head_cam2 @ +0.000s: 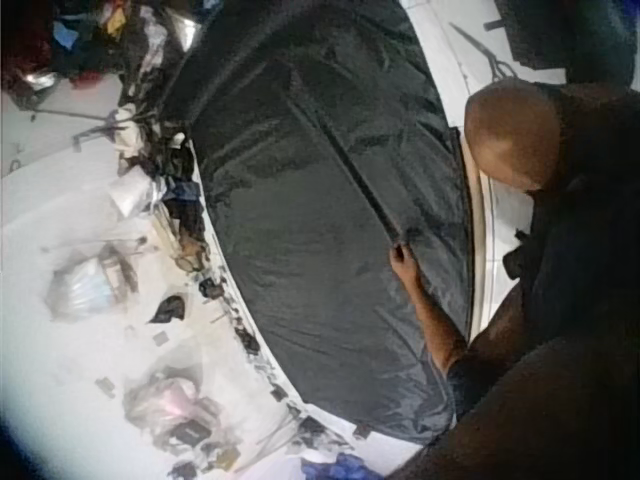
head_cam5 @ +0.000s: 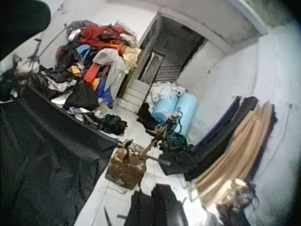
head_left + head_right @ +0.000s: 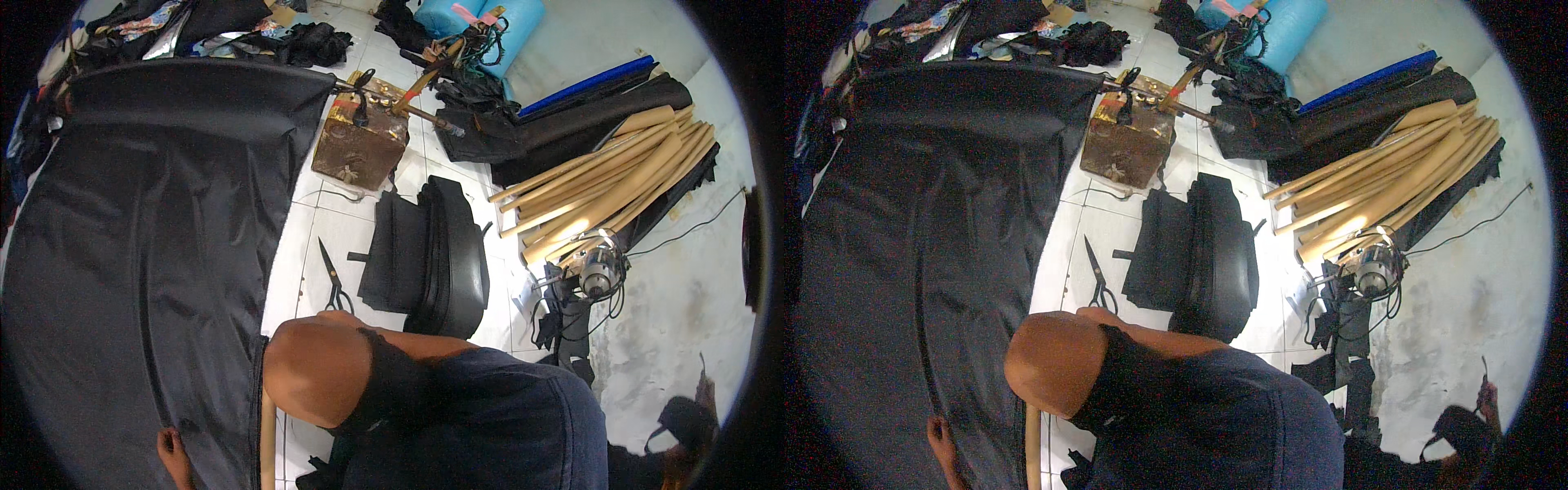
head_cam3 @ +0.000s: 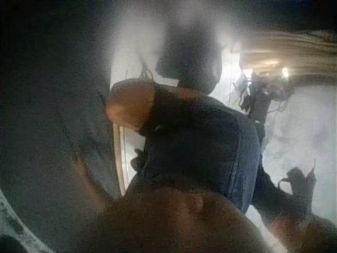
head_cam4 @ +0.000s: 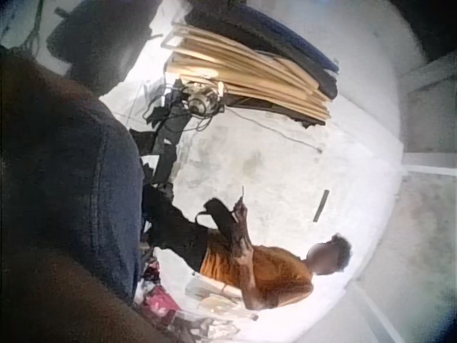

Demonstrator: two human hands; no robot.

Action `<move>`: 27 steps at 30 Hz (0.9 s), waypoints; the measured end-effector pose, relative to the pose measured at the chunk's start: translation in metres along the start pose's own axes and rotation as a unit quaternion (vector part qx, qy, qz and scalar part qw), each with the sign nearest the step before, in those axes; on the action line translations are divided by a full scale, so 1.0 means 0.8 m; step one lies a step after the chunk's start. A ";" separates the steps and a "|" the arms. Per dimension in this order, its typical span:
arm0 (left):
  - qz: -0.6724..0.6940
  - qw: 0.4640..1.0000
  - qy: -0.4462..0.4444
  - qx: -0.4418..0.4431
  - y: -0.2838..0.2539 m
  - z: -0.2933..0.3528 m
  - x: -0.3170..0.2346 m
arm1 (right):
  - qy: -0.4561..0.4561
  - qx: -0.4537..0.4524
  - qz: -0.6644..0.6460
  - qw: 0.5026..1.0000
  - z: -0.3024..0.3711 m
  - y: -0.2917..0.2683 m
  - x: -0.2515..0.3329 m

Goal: The person unfolds a large black fabric sheet on the floor, smooths it out, and uses a wooden stick to measure and align it. They then use scissors to cut the fabric along a straight line and fold the cut piece.

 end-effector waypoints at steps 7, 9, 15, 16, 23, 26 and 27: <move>-0.141 0.989 0.007 -0.042 -0.010 -0.002 -0.010 | -0.035 -0.022 -0.026 0.999 -0.007 -0.010 0.002; -0.134 0.990 0.026 -0.045 -0.010 -0.007 -0.015 | -0.080 -0.005 -0.036 0.996 -0.011 -0.006 0.012; -0.209 0.977 0.015 0.038 -0.015 -0.022 -0.024 | -0.060 0.014 -0.068 0.996 -0.026 0.008 0.025; -0.193 0.980 0.032 0.048 -0.015 -0.024 -0.021 | -0.063 0.028 -0.060 0.996 -0.031 0.013 0.023; -0.218 0.936 0.276 0.006 -0.059 -0.017 -0.067 | -0.080 0.105 -0.068 0.989 -0.065 0.052 0.018; -0.176 0.972 0.158 -0.014 -0.102 -0.026 -0.058 | -0.051 0.105 -0.041 0.992 -0.063 0.050 0.026; -0.159 0.985 0.058 -0.031 -0.125 -0.028 -0.047 | -0.045 0.103 -0.036 0.993 -0.063 0.049 0.027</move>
Point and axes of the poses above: each hand's wrist, its own z-axis away from the middle knuckle, its own y-axis out of the palm, x = y × z, the point moved 10 cm from there along -z, towards the middle knuckle
